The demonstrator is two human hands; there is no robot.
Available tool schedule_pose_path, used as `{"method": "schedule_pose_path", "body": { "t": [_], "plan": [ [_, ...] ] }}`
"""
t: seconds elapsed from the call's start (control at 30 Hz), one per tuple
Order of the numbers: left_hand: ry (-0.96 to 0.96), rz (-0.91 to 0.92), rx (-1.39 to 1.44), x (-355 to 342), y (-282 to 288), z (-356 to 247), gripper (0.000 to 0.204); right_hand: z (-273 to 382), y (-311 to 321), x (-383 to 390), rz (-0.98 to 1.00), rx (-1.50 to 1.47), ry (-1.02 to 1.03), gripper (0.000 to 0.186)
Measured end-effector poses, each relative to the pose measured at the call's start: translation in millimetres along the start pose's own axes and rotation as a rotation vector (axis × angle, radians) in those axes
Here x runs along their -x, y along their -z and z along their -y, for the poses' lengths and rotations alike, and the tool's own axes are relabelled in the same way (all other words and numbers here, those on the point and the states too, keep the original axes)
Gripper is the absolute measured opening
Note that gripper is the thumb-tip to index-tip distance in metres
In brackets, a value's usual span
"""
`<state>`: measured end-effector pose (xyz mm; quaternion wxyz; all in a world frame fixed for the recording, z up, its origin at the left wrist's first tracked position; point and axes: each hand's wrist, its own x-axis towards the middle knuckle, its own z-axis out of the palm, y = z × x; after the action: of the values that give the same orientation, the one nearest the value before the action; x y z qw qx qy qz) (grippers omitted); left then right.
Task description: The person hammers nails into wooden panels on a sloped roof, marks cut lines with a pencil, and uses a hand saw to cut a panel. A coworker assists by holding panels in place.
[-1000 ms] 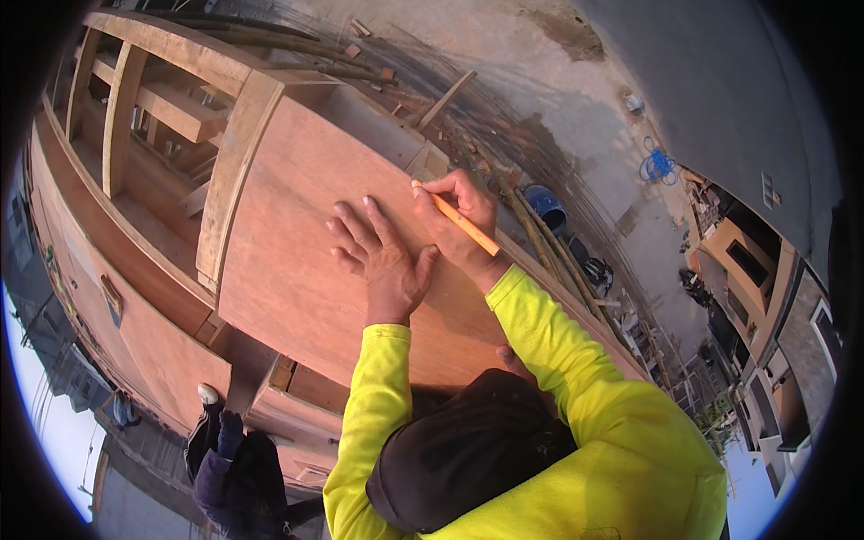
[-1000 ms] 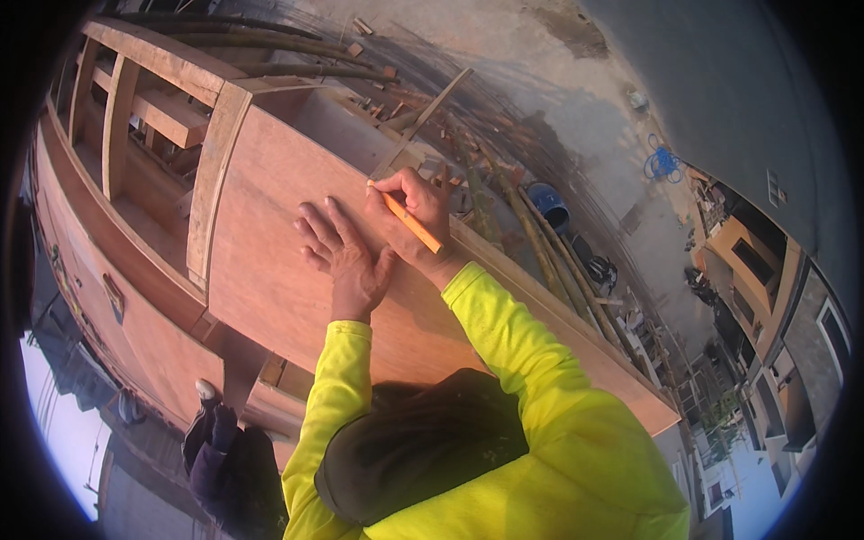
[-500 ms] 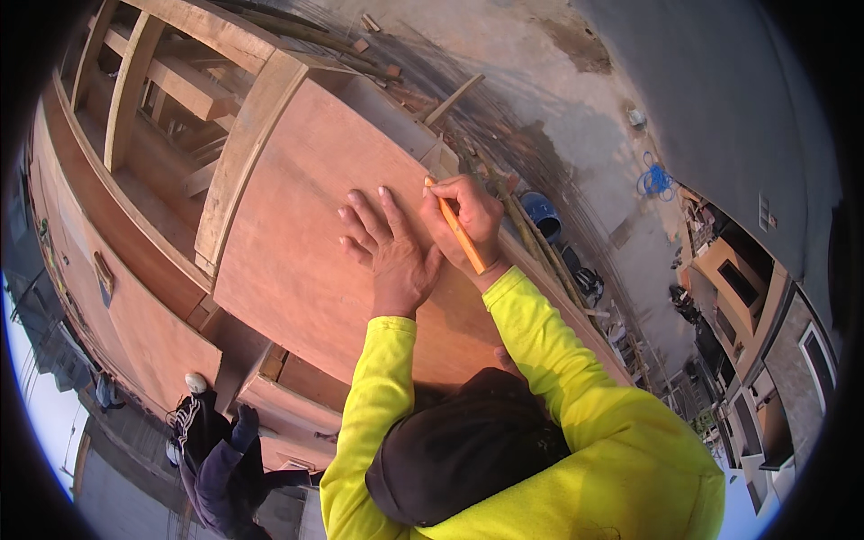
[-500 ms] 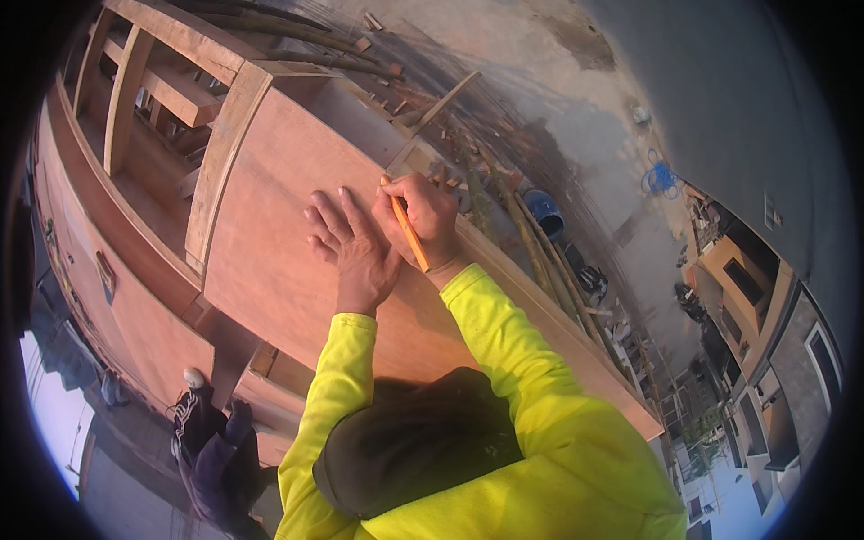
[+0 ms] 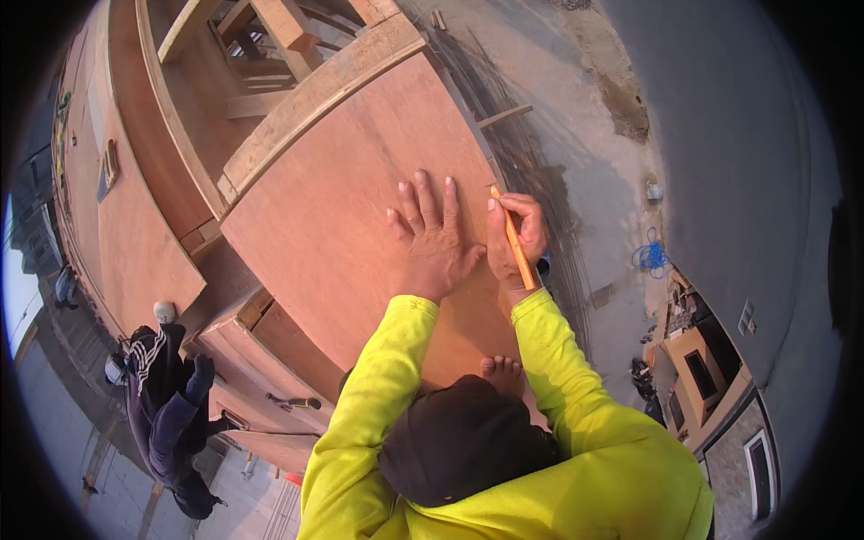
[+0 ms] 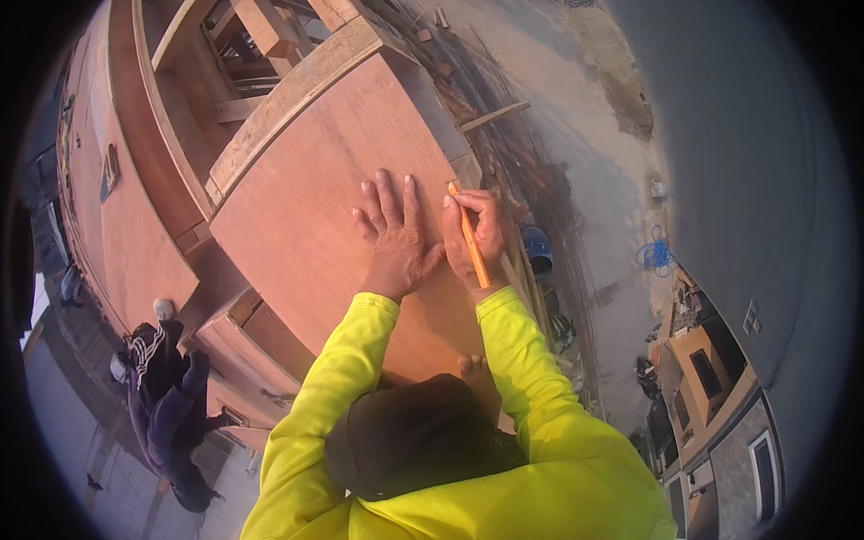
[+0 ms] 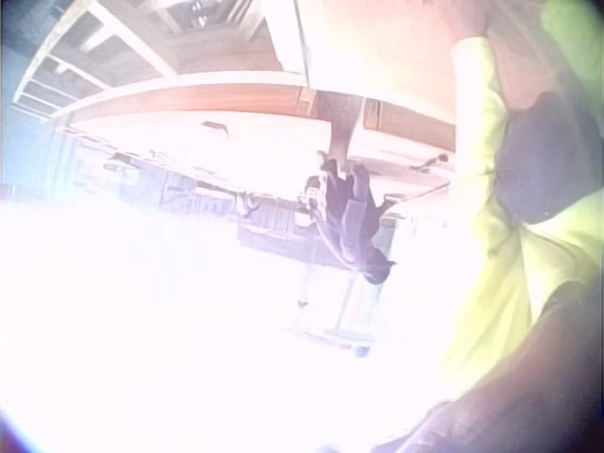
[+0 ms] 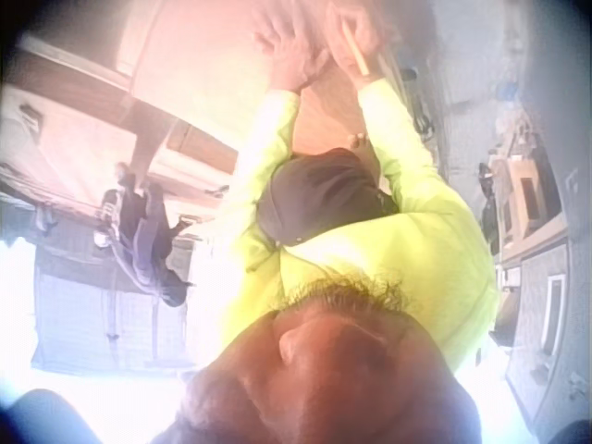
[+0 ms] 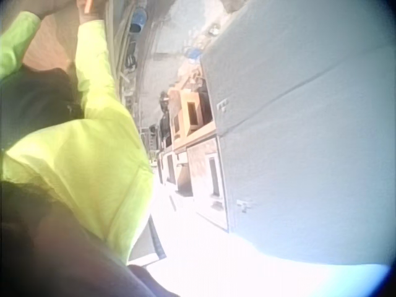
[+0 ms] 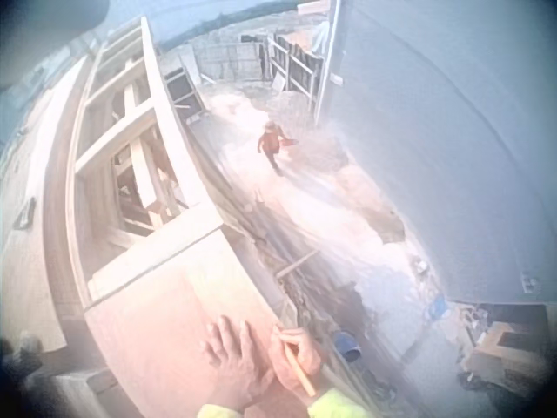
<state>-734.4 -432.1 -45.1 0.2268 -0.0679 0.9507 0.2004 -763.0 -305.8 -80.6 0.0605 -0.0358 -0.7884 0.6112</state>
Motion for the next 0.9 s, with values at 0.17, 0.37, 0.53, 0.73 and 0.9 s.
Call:
{"method": "schedule_pose_path", "body": {
  "t": [0.17,0.37,0.53,0.73,0.9],
  "plan": [
    [-0.064,-0.119,0.086,0,-1,6,0.12,0,-6,3,0.044,-0.015,-0.11,0.024],
    [-0.088,-0.016,0.16,11,17,11,0.098,-9,-5,-1,0.061,0.134,0.035,0.03],
    [-0.171,0.032,0.263,22,42,62,0.069,-59,6,-15,0.075,0.181,0.13,0.034],
    [-0.011,-0.095,0.029,139,108,215,0.033,-42,-1,-38,0.044,0.199,0.104,0.041],
    [0.292,0.025,-0.014,294,105,298,0.032,-21,0,-23,0.071,0.171,0.012,0.042]
  ]
}}
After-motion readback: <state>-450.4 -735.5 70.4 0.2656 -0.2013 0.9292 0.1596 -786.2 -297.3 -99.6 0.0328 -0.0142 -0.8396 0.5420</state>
